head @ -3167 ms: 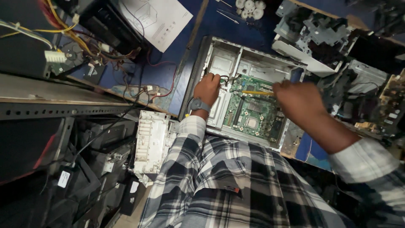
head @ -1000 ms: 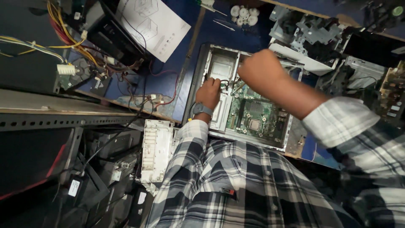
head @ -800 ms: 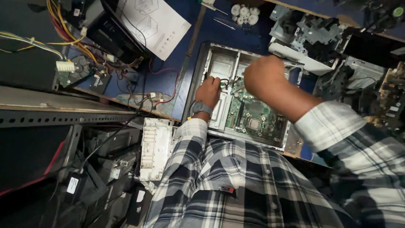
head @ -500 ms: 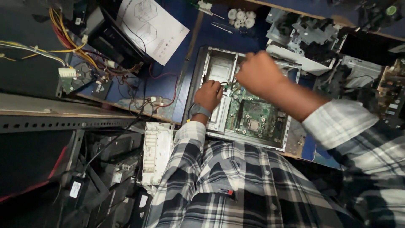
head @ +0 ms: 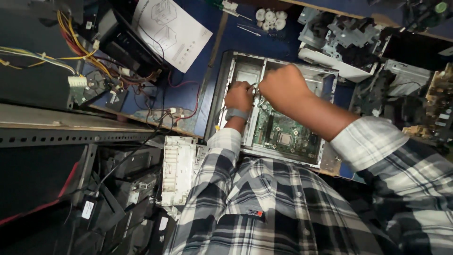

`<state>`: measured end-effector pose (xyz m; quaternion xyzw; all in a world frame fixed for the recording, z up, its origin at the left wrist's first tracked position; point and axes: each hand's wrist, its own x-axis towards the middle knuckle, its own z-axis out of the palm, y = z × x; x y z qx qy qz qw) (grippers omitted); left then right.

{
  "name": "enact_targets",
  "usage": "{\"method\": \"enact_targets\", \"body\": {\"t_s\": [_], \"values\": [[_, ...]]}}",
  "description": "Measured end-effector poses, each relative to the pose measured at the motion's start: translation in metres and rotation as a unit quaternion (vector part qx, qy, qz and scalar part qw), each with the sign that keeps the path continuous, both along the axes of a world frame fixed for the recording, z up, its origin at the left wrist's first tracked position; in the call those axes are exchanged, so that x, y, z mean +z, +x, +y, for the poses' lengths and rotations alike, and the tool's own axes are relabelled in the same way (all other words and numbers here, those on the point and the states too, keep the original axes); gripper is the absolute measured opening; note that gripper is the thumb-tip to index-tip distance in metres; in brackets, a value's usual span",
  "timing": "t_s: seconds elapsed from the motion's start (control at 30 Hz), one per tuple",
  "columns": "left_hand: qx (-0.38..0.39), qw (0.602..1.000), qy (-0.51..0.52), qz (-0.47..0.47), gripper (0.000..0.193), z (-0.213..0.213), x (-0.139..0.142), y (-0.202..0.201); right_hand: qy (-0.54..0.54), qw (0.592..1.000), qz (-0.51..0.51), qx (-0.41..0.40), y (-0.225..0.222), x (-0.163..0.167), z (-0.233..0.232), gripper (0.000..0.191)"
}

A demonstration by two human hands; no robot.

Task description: The person works inside an open desktop computer case, using a yellow screwdriver to remove screws from the motherboard and then detaching internal cables. The person continues to unscrew and disconnect components throughout the clip.

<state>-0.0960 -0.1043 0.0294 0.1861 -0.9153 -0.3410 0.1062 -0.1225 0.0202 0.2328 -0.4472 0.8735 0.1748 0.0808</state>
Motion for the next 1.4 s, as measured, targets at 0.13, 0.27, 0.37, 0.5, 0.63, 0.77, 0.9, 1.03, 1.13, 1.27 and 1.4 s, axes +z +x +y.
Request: {"method": "enact_targets", "body": {"t_s": [0.13,0.27,0.37,0.5,0.63,0.77,0.9,1.03,1.13,1.27,1.4], "values": [[-0.087,0.995,-0.046,0.031,0.007,0.004,-0.006,-0.016,0.022,0.996,-0.021,-0.081,0.002,-0.004,0.001,0.009],[-0.149,0.986,-0.02,0.071,0.009,-0.001,-0.007,-0.018,-0.032,0.999,0.005,-0.021,-0.004,-0.003,0.014,0.009],[-0.199,0.977,-0.059,0.054,0.013,-0.008,-0.003,-0.005,-0.015,0.999,0.035,0.034,-0.002,-0.002,0.02,0.009],[-0.21,0.972,-0.049,0.096,0.028,-0.009,0.009,0.017,0.013,0.999,0.032,0.033,0.002,0.001,0.016,0.009],[-0.257,0.955,0.02,0.147,0.044,-0.006,0.031,0.031,0.01,0.988,-0.038,-0.15,-0.002,0.004,0.0,0.011],[-0.32,0.921,0.191,0.115,0.039,0.001,0.042,0.043,0.009,0.974,-0.097,-0.205,-0.009,0.008,-0.011,0.025],[-0.248,0.963,0.045,0.093,0.02,0.009,0.039,0.034,-0.106,0.985,-0.062,-0.122,-0.002,0.013,-0.008,0.039],[-0.255,0.961,0.059,0.087,0.016,-0.001,0.037,0.031,-0.268,0.961,-0.051,0.053,0.001,0.021,0.019,0.024],[-0.296,0.948,0.086,0.074,0.023,-0.007,0.045,0.031,-0.202,0.977,0.014,0.061,0.006,0.023,0.034,0.014],[-0.328,0.929,0.123,0.12,0.032,-0.001,0.063,0.032,-0.071,0.993,0.014,-0.094,-0.003,0.023,0.03,0.045],[-0.229,0.952,0.121,0.163,0.019,0.018,0.068,0.034,-0.058,0.988,0.023,-0.144,-0.005,0.022,0.024,0.057]]}}
